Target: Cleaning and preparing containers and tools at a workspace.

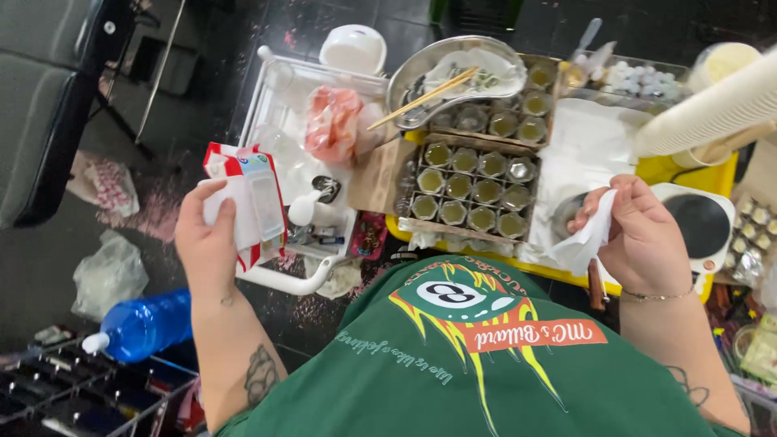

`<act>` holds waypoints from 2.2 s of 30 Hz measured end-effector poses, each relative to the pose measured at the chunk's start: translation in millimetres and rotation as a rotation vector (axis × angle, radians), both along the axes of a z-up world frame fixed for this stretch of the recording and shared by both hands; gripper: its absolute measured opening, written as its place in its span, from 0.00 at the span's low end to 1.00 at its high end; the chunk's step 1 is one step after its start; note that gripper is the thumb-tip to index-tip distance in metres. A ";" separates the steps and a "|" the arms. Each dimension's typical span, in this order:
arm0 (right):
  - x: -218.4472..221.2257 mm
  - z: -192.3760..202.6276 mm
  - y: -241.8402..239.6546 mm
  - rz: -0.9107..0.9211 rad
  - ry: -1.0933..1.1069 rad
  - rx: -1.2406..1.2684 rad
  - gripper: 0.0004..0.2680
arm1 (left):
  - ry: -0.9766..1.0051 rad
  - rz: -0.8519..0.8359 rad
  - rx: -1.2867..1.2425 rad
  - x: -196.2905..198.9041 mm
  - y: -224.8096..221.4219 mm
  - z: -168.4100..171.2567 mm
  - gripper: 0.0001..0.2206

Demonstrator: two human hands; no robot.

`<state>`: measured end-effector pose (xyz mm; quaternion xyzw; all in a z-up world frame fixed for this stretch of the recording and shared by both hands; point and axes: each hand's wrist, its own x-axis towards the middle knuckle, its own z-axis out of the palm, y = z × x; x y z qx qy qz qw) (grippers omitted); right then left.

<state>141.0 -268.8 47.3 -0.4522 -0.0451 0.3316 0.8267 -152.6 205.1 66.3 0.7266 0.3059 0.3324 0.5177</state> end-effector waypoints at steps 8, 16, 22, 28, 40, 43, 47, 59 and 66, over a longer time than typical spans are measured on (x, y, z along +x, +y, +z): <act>-1.6 -0.5 14.6 0.032 -0.088 -0.057 0.06 | 0.484 0.275 0.130 -8.7 22.0 -85.9 0.10; -5.7 -4.9 17.7 0.017 -0.058 -0.117 0.04 | 0.687 0.281 0.342 2.1 20.3 -138.8 0.08; -6.0 -13.1 18.8 0.014 -0.062 -0.060 0.06 | 0.864 0.311 0.464 -0.6 35.1 -176.4 0.10; -11.0 -7.0 29.0 -0.024 -0.020 -0.117 0.03 | 0.990 0.246 0.459 0.1 33.3 -158.8 0.12; -11.5 -13.1 26.1 -0.047 0.015 -0.145 0.04 | 1.013 0.186 0.450 18.8 16.2 -113.8 0.10; -9.8 -9.3 30.0 -0.091 0.011 -0.144 0.03 | 0.752 0.237 0.576 51.2 -12.5 -47.2 0.09; -10.7 -10.8 32.3 -0.156 0.027 -0.131 0.03 | 0.225 -0.108 0.357 105.1 -59.5 -17.7 0.10; -27.2 -28.3 28.5 -0.375 -0.286 -0.262 0.02 | 0.268 -1.073 -0.287 214.2 -250.4 -35.3 0.14; -38.4 -35.1 -16.7 -0.334 -0.450 -0.534 0.03 | 0.219 -0.967 -0.306 219.7 -253.6 -58.1 0.09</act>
